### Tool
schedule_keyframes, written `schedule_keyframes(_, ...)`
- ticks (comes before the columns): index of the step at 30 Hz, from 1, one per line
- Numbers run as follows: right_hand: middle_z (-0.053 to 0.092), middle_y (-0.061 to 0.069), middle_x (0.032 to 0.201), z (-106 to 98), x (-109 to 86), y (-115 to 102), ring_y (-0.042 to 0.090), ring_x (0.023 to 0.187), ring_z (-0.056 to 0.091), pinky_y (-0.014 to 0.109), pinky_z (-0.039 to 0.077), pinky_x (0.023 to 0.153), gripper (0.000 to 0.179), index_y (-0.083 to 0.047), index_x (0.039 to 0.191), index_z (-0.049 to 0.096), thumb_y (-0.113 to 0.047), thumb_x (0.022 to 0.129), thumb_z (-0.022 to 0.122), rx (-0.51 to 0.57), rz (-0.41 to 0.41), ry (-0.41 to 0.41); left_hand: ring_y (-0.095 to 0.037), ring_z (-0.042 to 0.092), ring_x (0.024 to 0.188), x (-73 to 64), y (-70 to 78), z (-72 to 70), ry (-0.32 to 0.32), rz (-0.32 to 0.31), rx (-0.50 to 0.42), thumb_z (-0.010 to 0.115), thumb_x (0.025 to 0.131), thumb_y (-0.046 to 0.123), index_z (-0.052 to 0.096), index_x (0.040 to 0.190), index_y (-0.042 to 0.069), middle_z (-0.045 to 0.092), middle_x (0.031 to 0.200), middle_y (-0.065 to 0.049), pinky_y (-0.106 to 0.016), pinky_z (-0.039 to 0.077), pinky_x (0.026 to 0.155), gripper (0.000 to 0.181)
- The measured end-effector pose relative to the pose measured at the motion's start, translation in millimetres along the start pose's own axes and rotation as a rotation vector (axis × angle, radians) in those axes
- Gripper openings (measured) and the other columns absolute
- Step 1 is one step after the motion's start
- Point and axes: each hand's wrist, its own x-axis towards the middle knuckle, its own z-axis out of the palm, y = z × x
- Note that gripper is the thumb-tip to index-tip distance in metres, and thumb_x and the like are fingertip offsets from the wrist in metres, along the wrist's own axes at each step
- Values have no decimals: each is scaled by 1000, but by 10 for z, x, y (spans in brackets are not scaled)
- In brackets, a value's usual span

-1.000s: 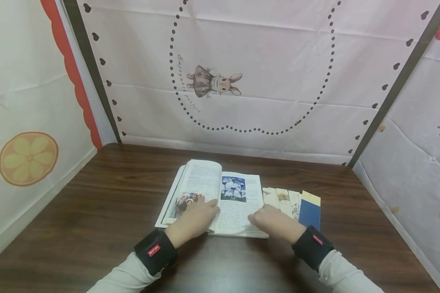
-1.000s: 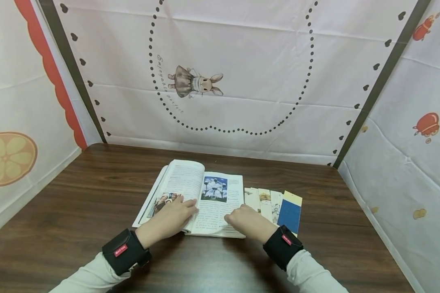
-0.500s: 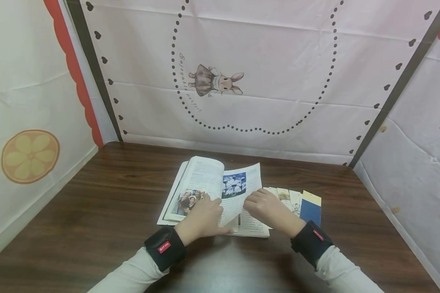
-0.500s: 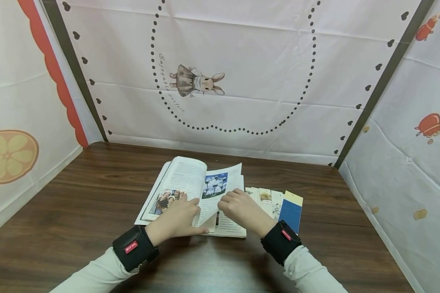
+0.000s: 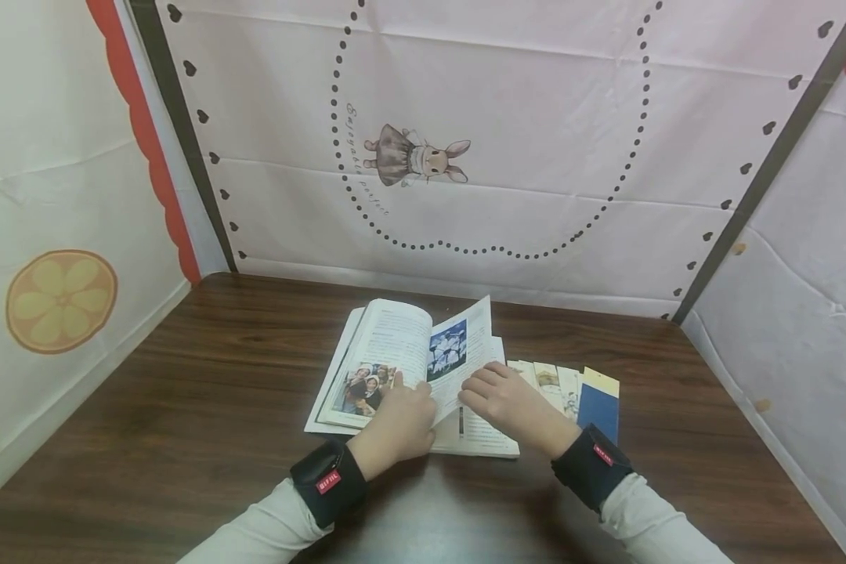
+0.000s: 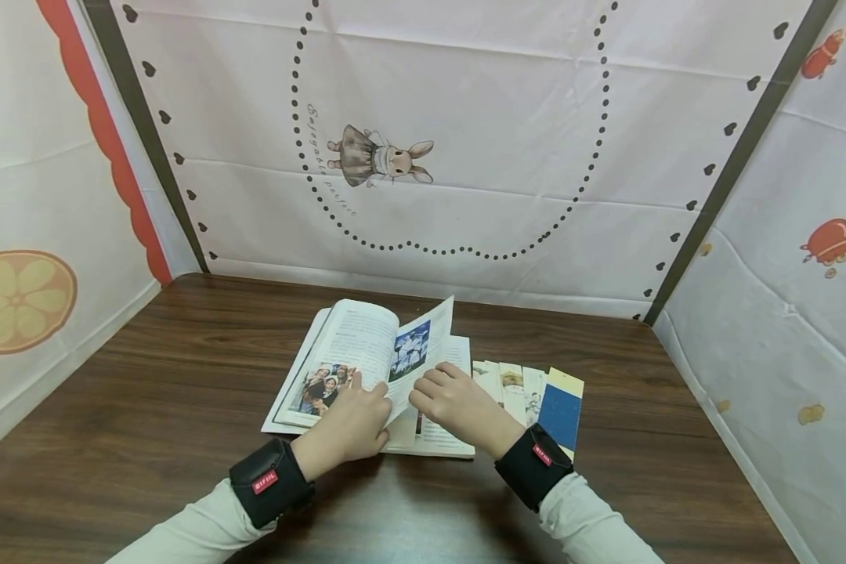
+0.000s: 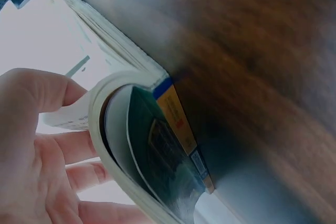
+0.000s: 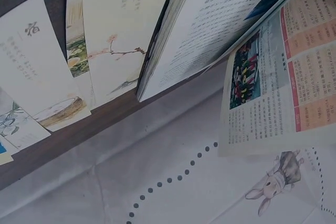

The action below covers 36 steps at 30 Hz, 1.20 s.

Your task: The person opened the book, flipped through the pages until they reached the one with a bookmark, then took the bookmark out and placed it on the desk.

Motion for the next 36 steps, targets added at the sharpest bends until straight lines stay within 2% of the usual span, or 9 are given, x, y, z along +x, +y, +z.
schedule_keyframes(6,71,-1,95,-22,-35,15,14,93,65,27,52,85,38,-10,98,68,-10,64,85,5,53,33,-30,67,70,-24,25,-23,44,11,48,66,73,22,66,71,5,61,79,-9,-59,46,92,16)
schedule_keyframes(13,71,4,96,3,-140,68,18,91,67,29,55,81,40,-7,99,68,-7,63,85,60,206,152,-50,62,97,-44,-26,-72,66,-80,-90,63,81,21,68,75,3,65,84,-13,-58,52,75,20)
schedule_keyframes(20,70,11,101,37,-226,63,23,93,67,34,56,80,44,-2,107,64,-4,67,82,92,339,132,-45,65,93,-58,-100,-91,94,-159,-205,56,89,21,70,82,1,67,82,-12,-48,54,66,25)
schedule_keyframes(23,69,11,104,50,-256,48,24,97,67,36,55,82,40,-3,108,65,-7,72,80,146,425,34,-36,68,81,-71,-130,-118,89,-225,-305,53,93,24,68,83,-1,65,73,-11,-38,51,57,31)
schedule_keyframes(27,66,14,117,93,-304,10,28,109,63,41,51,91,42,-3,118,61,-20,81,73,320,574,-306,-19,52,50,-100,-207,-155,91,-355,-484,49,95,28,64,77,-2,51,56,-5,-26,34,45,38)
schedule_keyframes(28,64,15,120,111,-322,-1,29,111,61,42,50,92,46,-1,121,60,-24,83,72,353,592,-392,-17,46,47,-109,-232,-159,95,-396,-539,49,95,29,63,77,-2,49,55,-5,-25,32,45,39)
schedule_keyframes(30,61,19,125,150,-361,-20,32,115,59,44,48,94,54,3,125,56,-28,84,70,412,613,-512,-14,47,48,-124,-284,-167,125,-460,-652,50,94,30,65,86,-5,52,57,-5,-24,33,45,39)
schedule_keyframes(34,60,22,125,216,-422,-47,35,115,58,45,48,94,60,7,124,55,-34,82,70,448,597,-566,-15,61,59,-160,-387,-159,219,-540,-873,53,92,24,61,112,-5,67,76,-12,-25,48,55,36)
schedule_keyframes(36,60,22,125,236,-433,-57,35,115,58,45,48,94,60,6,124,56,-33,81,71,463,613,-548,-18,64,65,-187,-432,-157,269,-553,-903,54,91,19,54,125,-4,70,88,-16,-28,51,59,40)
